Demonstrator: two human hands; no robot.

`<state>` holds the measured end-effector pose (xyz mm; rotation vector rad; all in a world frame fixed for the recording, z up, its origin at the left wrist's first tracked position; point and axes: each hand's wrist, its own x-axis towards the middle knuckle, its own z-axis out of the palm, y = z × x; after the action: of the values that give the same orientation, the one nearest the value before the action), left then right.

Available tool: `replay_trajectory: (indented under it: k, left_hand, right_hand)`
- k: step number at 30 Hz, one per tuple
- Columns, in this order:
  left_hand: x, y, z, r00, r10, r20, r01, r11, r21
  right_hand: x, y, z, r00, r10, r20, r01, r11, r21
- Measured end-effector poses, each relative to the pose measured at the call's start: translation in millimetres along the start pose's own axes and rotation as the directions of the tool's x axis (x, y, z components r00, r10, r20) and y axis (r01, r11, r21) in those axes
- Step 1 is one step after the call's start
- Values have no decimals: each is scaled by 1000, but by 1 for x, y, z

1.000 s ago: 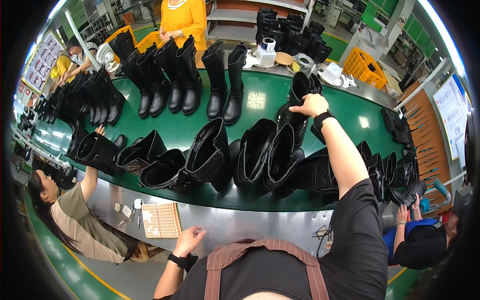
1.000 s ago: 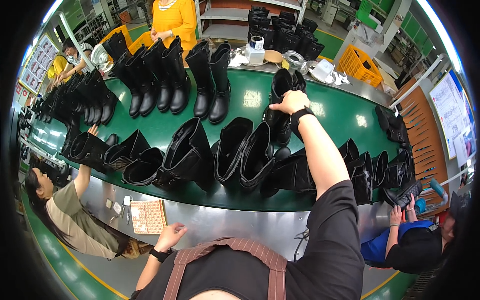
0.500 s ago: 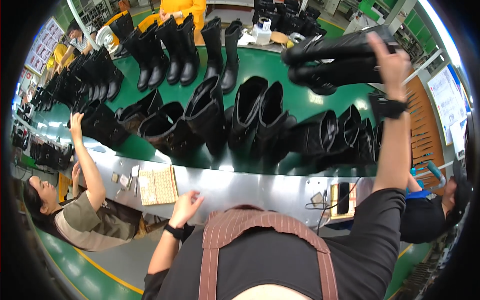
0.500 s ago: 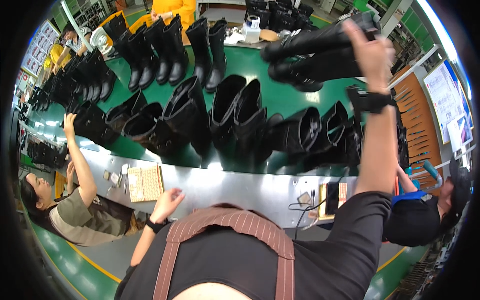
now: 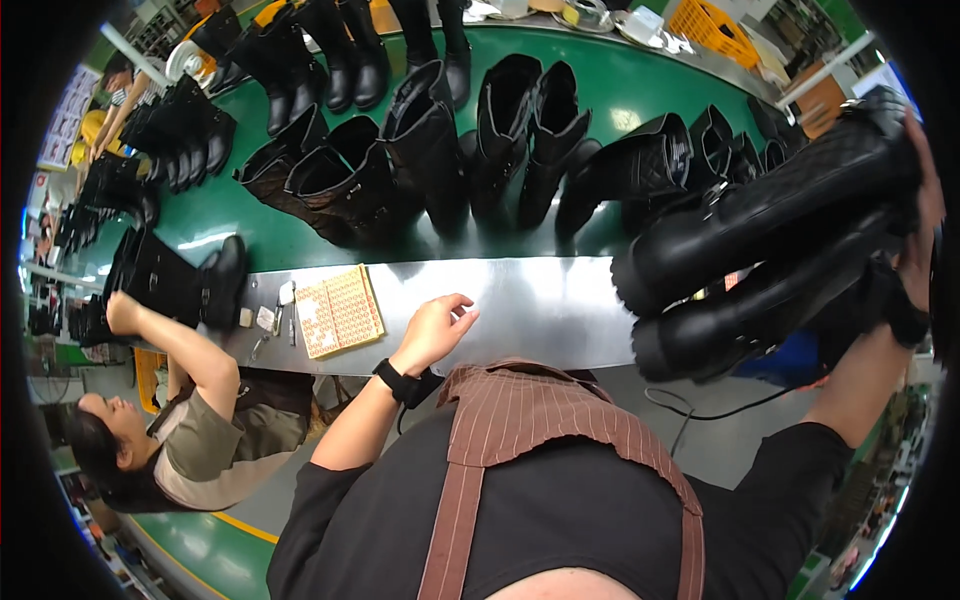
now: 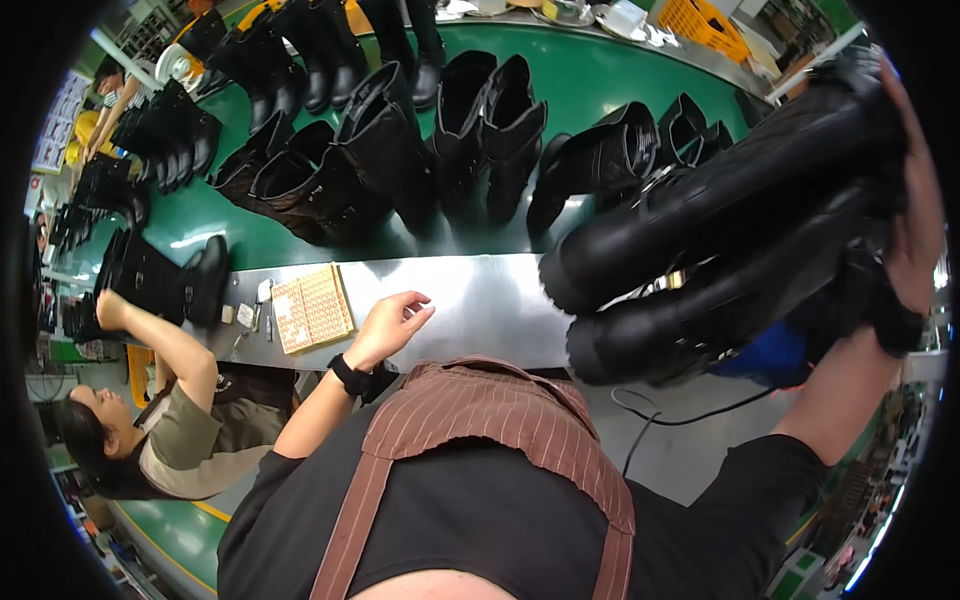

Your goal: Inspecting and organizing newly manufactured black boots on an assembly line conveyor.

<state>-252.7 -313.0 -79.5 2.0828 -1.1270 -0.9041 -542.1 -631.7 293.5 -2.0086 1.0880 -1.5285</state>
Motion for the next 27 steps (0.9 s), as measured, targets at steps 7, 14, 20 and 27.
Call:
replay_trajectory:
  k: [7, 14, 20, 27]
  left_hand:
    - [-6, 40, 2, 991, 125, -38, -130, 969, -212]
    - [-20, 113, 54, 819, 547, -171, -567, 817, -105]
    - [-25, 125, 92, 711, 616, -338, -650, 760, 18]
    - [-63, 130, 104, 668, 522, -530, -473, 848, 240]
  right_hand:
    - [-102, 18, 6, 895, -21, 445, 41, 999, -34]
    - [-232, 54, 54, 607, -375, 701, 410, 903, 128]
    - [-258, 100, 37, 519, -428, 740, 237, 904, 357]
    - [-241, 133, 8, 665, -360, 655, 280, 932, 228]
